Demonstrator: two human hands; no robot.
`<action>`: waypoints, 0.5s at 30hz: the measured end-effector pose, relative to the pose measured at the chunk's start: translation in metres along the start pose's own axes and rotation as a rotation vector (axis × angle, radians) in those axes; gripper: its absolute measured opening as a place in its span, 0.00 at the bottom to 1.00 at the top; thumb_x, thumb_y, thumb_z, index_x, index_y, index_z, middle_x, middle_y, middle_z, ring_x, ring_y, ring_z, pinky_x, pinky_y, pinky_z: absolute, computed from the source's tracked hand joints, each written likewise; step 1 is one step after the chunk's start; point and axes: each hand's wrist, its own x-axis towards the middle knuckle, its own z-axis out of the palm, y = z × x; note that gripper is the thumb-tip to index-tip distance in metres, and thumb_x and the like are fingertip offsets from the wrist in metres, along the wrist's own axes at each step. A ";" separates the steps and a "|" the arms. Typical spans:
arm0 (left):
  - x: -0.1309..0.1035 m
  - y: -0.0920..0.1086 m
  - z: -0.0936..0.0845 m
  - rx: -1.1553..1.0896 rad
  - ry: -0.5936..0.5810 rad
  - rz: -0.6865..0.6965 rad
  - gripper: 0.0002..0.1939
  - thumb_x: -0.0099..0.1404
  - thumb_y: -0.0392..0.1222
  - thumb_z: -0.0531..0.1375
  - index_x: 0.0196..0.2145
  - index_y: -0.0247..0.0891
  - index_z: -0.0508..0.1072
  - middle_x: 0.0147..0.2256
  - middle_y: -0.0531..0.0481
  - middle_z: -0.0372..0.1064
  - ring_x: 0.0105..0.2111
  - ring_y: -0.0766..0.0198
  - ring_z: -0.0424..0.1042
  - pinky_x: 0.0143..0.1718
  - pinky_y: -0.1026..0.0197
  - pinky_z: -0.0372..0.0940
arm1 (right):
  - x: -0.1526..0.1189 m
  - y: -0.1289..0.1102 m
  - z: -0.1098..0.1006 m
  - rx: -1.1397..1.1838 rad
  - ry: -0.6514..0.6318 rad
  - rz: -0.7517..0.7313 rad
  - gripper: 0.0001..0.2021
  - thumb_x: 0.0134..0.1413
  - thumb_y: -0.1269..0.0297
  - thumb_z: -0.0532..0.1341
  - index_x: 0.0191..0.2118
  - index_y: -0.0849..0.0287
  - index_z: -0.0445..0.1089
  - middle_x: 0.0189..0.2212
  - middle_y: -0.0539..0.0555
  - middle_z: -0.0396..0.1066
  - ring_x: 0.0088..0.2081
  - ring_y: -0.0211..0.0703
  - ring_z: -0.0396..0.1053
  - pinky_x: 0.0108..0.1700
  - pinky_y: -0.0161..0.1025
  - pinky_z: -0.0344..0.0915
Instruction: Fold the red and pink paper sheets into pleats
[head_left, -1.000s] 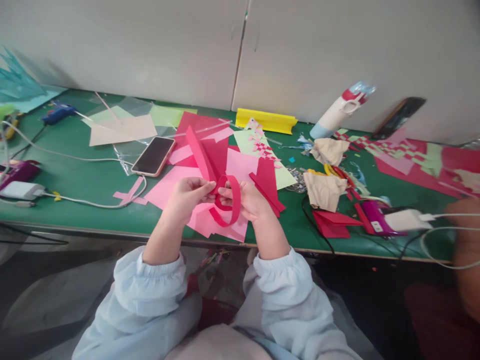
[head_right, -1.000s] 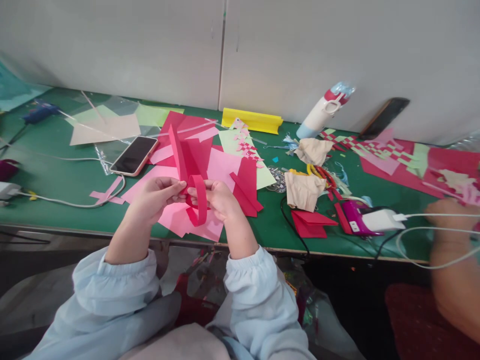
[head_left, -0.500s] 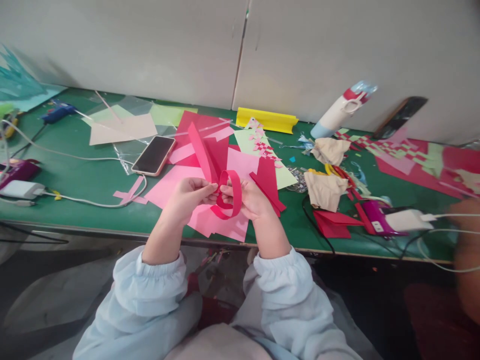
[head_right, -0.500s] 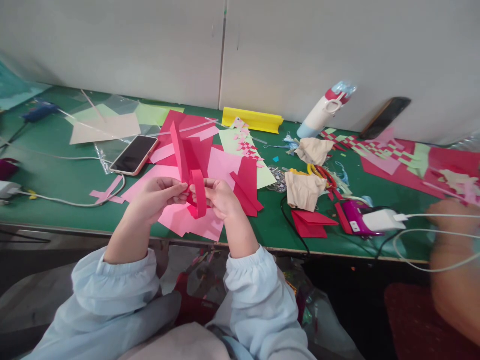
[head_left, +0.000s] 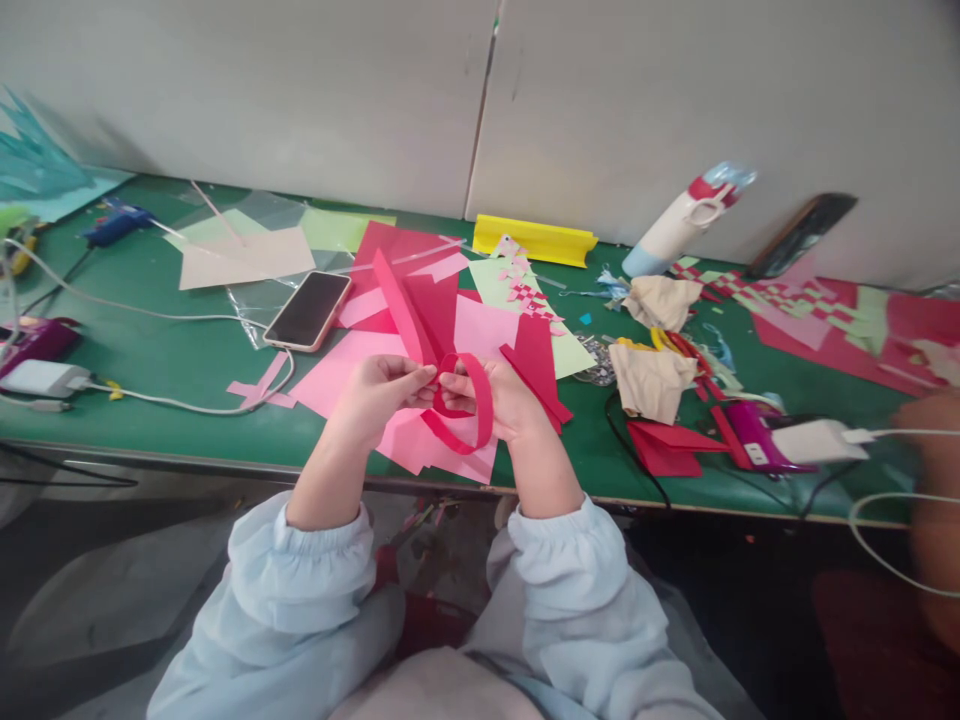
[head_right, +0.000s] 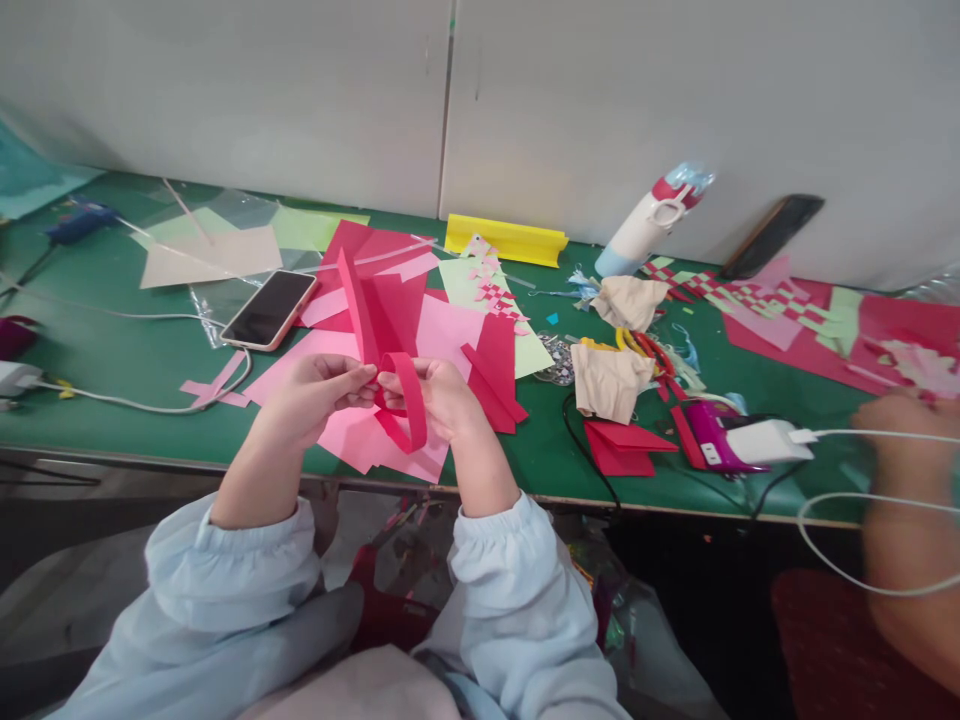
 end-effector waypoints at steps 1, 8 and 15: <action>0.000 0.000 0.000 0.012 0.000 0.004 0.15 0.49 0.46 0.72 0.23 0.32 0.74 0.21 0.50 0.72 0.22 0.68 0.72 0.29 0.65 0.69 | -0.001 0.000 0.000 -0.016 -0.002 -0.001 0.22 0.21 0.60 0.79 0.23 0.60 0.69 0.17 0.45 0.70 0.21 0.33 0.69 0.28 0.32 0.70; -0.001 0.003 0.001 0.042 0.005 0.002 0.13 0.51 0.45 0.71 0.22 0.33 0.75 0.21 0.48 0.72 0.22 0.67 0.71 0.31 0.62 0.70 | 0.003 0.005 -0.006 -0.064 -0.012 -0.003 0.19 0.25 0.62 0.78 0.28 0.60 0.74 0.21 0.47 0.73 0.23 0.34 0.71 0.33 0.35 0.70; -0.002 0.004 0.001 0.040 0.031 -0.007 0.13 0.50 0.44 0.71 0.22 0.32 0.75 0.21 0.49 0.72 0.21 0.69 0.71 0.29 0.64 0.69 | 0.001 0.001 -0.005 -0.025 0.008 0.012 0.19 0.21 0.63 0.78 0.23 0.61 0.72 0.17 0.44 0.70 0.21 0.32 0.68 0.27 0.31 0.67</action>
